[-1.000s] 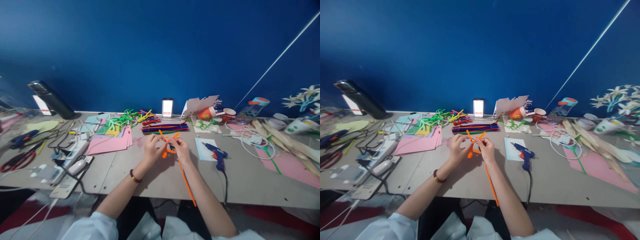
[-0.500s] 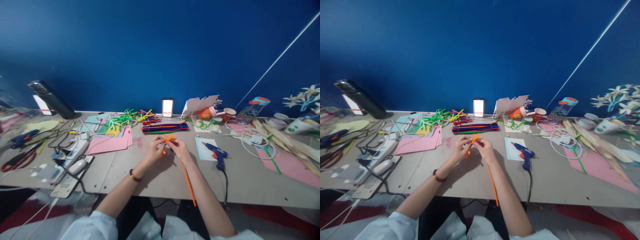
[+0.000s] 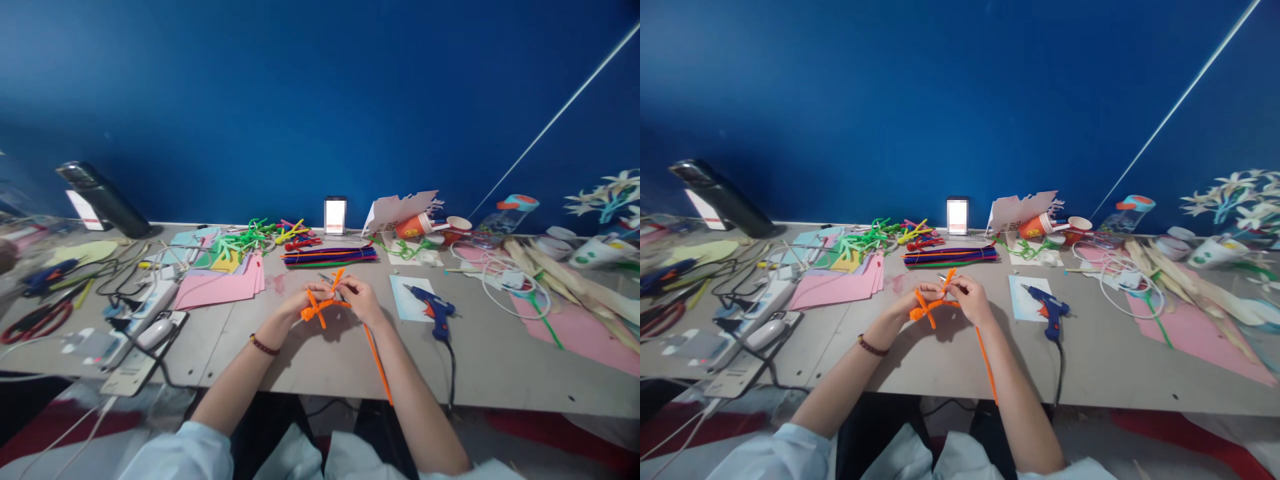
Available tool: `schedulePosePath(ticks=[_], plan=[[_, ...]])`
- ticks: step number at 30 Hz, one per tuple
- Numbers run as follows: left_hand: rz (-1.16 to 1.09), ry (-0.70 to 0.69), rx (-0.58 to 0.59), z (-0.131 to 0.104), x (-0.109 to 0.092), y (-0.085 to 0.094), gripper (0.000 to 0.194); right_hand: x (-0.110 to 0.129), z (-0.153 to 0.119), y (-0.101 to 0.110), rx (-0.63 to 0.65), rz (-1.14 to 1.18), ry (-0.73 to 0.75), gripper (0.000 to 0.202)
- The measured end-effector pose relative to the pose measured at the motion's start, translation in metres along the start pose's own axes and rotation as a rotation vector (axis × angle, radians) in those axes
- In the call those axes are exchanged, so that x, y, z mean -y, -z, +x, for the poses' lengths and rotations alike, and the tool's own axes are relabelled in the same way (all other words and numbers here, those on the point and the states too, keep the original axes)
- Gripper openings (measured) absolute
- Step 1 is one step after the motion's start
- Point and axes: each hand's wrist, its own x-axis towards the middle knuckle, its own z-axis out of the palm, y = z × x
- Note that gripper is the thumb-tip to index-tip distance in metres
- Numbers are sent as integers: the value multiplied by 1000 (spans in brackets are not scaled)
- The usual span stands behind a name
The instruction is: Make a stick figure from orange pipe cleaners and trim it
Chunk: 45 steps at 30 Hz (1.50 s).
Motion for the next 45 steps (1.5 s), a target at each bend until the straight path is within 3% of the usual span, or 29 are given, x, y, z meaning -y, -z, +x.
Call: schedulePosePath(ticks=[7,14,19,23,26,29,31,33,36,41,45], plan=[[-135,74,43,4,6,6,21,9,-1,0,108,224,-71,16],[-190,103,201,4,12,7,19,19,-6,-1,167,292,-111,20],[-268,42,13,5,10,0,18,10,-4,-5,-18,270,-145,23],[-296,-94,-146,6,2,-1,32,7,-1,-6,-179,297,-234,28],[-59,-321,-412,5,-2,-1,33,6,0,-7,-237,311,-269,33],[426,-645,-674,2,-1,-4,24,6,-1,-9,-267,307,-260,34],[756,-815,-750,0,2,-9,23,6,-1,-10,-277,293,-235,33],[1021,-911,-736,-2,7,-14,16,3,-2,-12,-282,270,-210,32],[1251,-946,-672,-1,13,-18,8,-2,-1,-15,-297,235,-184,32],[1296,-883,-636,0,15,-16,10,-7,-2,-15,-258,174,-182,31],[1199,-795,-548,0,13,-12,11,-3,-2,-11,-149,149,-207,32]])
